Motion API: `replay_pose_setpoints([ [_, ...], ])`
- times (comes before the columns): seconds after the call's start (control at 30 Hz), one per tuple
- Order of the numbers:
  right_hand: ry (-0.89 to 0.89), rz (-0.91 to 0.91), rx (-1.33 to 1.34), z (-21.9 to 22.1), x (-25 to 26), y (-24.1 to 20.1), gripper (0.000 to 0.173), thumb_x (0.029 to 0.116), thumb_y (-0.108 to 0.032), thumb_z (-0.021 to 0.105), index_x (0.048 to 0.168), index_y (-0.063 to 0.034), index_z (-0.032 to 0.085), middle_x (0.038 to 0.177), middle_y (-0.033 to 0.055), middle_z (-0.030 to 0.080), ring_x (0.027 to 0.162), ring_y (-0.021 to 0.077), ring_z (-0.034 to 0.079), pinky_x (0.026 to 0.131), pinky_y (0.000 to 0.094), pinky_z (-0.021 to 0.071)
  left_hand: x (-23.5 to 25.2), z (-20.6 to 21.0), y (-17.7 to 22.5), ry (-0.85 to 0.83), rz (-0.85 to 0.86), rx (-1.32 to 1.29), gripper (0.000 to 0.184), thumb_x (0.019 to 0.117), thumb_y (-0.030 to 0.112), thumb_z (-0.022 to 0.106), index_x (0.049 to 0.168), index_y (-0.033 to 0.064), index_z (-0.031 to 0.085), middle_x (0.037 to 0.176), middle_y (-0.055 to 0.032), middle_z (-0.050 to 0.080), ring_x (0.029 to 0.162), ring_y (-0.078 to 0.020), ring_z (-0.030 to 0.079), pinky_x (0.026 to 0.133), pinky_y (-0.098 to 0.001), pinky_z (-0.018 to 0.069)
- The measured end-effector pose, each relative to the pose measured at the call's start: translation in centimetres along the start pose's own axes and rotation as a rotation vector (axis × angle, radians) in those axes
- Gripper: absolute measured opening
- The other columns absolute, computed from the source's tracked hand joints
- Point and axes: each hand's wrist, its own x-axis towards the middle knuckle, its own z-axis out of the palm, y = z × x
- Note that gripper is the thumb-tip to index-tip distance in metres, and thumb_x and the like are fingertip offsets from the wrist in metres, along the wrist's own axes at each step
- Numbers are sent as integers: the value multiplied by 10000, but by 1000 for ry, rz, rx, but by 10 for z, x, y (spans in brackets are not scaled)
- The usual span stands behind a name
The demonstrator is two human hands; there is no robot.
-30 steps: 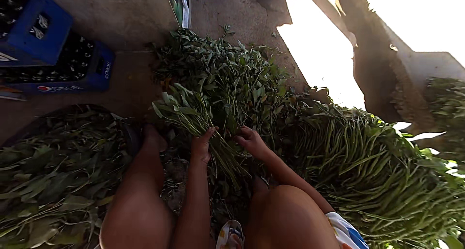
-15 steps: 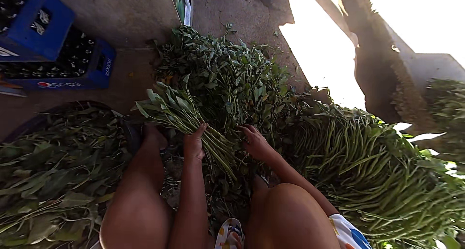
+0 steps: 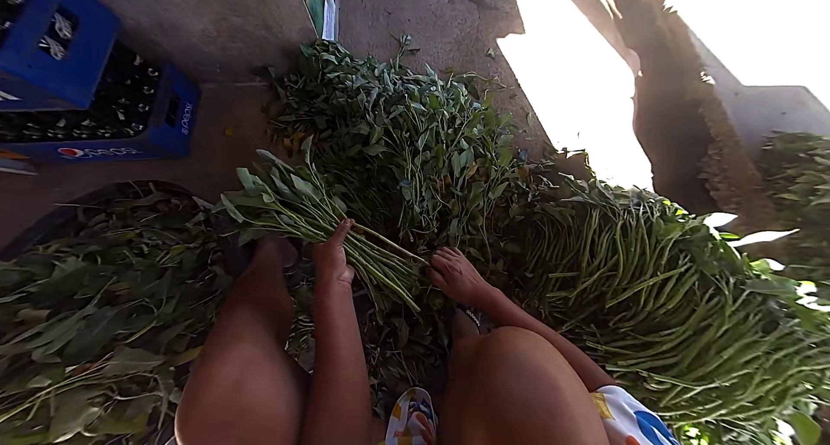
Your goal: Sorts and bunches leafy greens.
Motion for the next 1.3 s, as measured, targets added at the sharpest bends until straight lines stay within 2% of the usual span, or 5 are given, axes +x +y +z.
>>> replay_pose_setpoints([
  [0.17, 555, 290, 409, -19, -13, -18, 482, 1062, -172, 283, 926, 92, 664, 877, 126, 658, 874, 111, 633, 841, 286, 515, 7, -6, -5, 26, -34, -107, 163, 1025, 100, 594, 1165, 17, 587, 900, -98, 668, 760, -181, 682, 712, -339, 609],
  [0.37, -366, 539, 249, -9, -23, 37, 684, 976, -327, 700, 1558, -99, 422, 1519, 234, 468, 1358, 370, 516, 1123, 553, 427, 7, -6, 0, -107, -25, -229, 224, 1061, 87, 496, 1275, 44, 544, 978, -80, 670, 847, -192, 714, 804, -383, 629],
  [0.5, -120, 888, 241, -17, -11, 65, 369, 1049, -266, 545, 1325, -37, 632, 1313, 197, 641, 1237, 325, 612, 1075, 525, 457, -5, 2, 2, -200, -79, -259, 120, 1075, 77, 451, 1145, 66, 548, 960, -74, 693, 864, -209, 730, 821, -398, 635],
  [0.63, -253, 1054, 248, 20, -4, 97, 567, 1033, -533, 507, 1152, -15, 704, 1134, 206, 705, 1083, 359, 675, 964, 604, 497, -9, 5, 1, -264, -93, -226, 154, 1076, 54, 416, 1151, 26, 547, 973, -123, 737, 858, -249, 756, 783, -414, 647],
  [1.3, 461, 914, 594, 13, 24, 62, 322, 1004, -214, 644, 1237, 8, 656, 1172, 168, 689, 1058, 227, 665, 951, 413, 525, -23, 13, -6, -314, -148, -7, 120, 1027, 61, 591, 1126, -7, 594, 827, -92, 713, 697, -201, 725, 683, -359, 646],
])
